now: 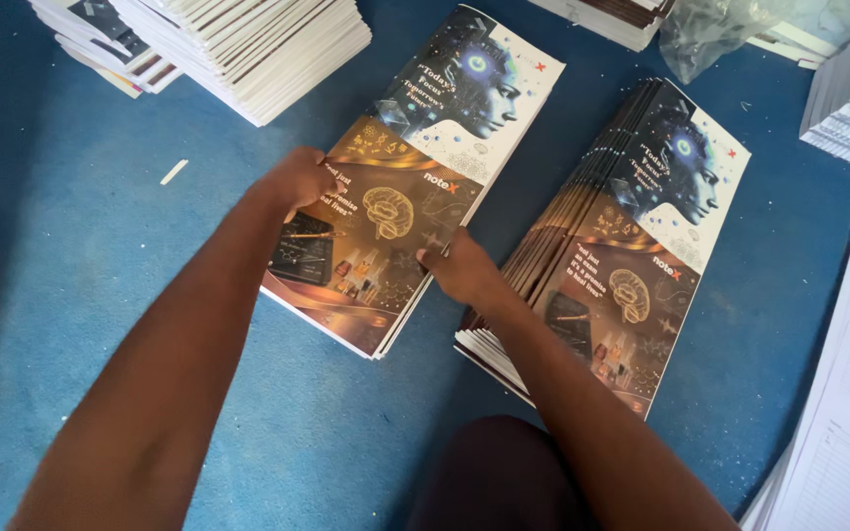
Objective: The person inserts index sheets into notebook covers and stacks the assembled notebooks. The person repeatedly picks up a cover, inserts a sheet, and places the finished notebook on a growing stack.
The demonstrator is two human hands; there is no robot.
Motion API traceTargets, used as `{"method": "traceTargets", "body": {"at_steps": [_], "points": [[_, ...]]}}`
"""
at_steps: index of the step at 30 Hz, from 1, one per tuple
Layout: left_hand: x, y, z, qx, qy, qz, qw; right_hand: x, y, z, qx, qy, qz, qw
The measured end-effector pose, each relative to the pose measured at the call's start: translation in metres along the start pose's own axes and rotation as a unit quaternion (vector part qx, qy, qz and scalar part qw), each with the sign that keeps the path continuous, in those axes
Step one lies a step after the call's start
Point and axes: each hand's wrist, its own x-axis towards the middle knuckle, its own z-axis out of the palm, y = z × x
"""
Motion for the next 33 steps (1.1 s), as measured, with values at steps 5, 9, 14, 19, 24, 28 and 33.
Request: {"method": "traceTargets", "body": {"at_steps": [5, 9, 14, 19, 24, 28, 33], "points": [[0.007, -0.007, 0.009, 0.03, 0.029, -0.02, 0.999, 0.012, 0.005, 0.004, -0.032, 0.0, 0.015, 0.999], [0.008, 0.001, 0.019, 0.098, 0.078, 0.013, 0.992, 0.004, 0.008, -0.001, 0.0, 0.006, -0.051, 0.999], [-0.016, 0.034, 0.028, 0.148, 0.109, -0.064, 0.981, -0.018, 0.011, -0.035, 0.123, 0.045, -0.086, 0.988], [-0.047, 0.088, 0.037, 0.223, 0.195, 0.01, 0.955, -0.042, 0.018, -0.1, 0.173, 0.108, -0.1, 0.974], [-0.076, 0.144, 0.064, 0.204, 0.175, 0.065, 0.961, -0.087, 0.049, -0.153, 0.175, 0.141, -0.105, 0.969], [-0.107, 0.196, 0.099, 0.185, 0.142, 0.14, 0.962, -0.141, 0.073, -0.177, 0.121, 0.16, -0.05, 0.978], [-0.159, 0.248, 0.149, 0.138, 0.09, 0.264, 0.95, -0.214, 0.093, -0.195, 0.101, 0.193, 0.032, 0.975]]}}
